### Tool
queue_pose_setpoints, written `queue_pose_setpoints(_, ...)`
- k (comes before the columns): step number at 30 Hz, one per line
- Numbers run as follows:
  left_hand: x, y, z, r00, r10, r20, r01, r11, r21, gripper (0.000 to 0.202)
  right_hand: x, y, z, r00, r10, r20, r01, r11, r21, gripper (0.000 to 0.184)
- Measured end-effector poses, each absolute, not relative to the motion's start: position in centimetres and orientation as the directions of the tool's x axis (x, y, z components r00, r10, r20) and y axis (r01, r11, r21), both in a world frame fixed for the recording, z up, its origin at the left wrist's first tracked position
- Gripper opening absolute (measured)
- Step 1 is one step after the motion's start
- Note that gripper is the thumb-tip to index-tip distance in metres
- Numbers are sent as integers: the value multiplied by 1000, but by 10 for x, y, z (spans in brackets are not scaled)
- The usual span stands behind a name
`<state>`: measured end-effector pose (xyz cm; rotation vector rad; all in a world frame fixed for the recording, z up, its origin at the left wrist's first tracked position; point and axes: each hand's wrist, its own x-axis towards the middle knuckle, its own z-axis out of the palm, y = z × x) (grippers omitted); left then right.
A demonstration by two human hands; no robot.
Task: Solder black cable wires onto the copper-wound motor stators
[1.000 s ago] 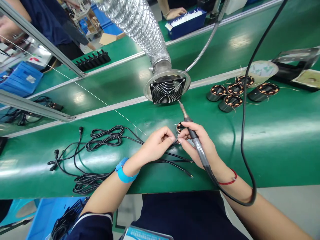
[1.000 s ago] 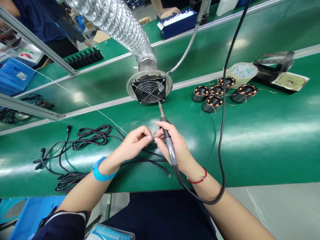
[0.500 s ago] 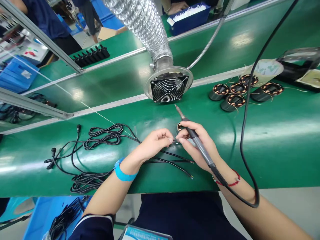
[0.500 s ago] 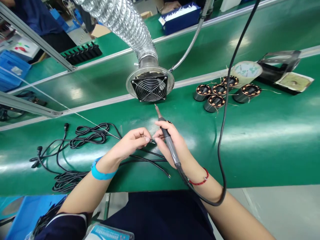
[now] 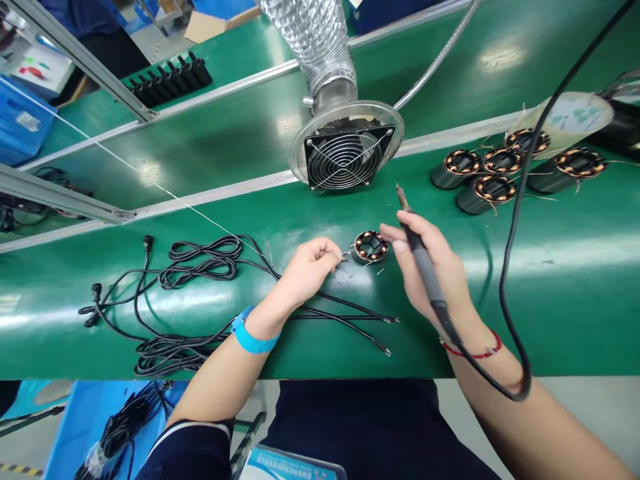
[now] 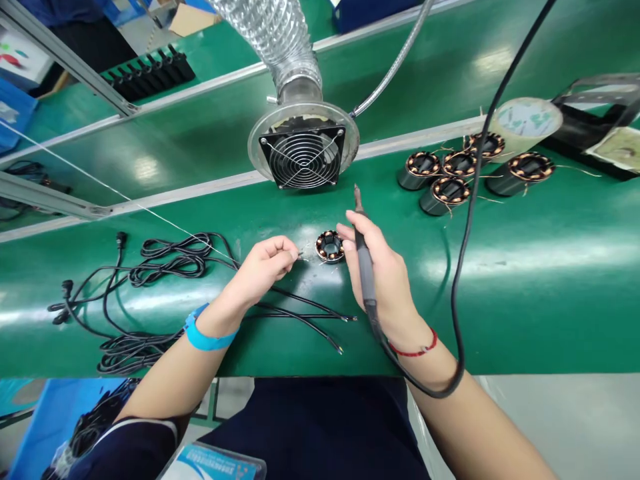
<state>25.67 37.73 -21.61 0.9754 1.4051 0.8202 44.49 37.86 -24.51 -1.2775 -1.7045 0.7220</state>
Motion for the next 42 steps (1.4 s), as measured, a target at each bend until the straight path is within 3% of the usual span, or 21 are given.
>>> queue_pose_setpoints(3,258,381,-221,-3,938,-347,99,345,933,6,450,368,-241,-63,896,439,377,428,-821,39)
queue_pose_setpoints(6,260,382,-224,7,957,-290,145,286,947,7,453,358,-243,-58,788,613,364,589,-722,32)
queue_pose_setpoints(10,260,381,-225,-10,968,-252,207,249,946,10,454,353,-249,-90,682,726,368,700,-613,24)
queue_pose_setpoints(25,261,384,-224,-29,966,-256,217,256,942,17,451,356,-254,-141,681,719,352,713,-606,21)
queue_pose_setpoints(30,261,384,-225,-26,967,-252,213,251,944,17,451,351,-252,-155,751,642,376,646,-664,19)
queue_pose_setpoints(34,260,383,-226,-30,969,-245,197,246,949,17,451,351,-252,-175,747,642,410,648,-642,12)
queue_pose_setpoints(42,261,383,-226,-24,973,-231,173,231,957,18,451,353,-254,-160,743,649,374,654,-657,20)
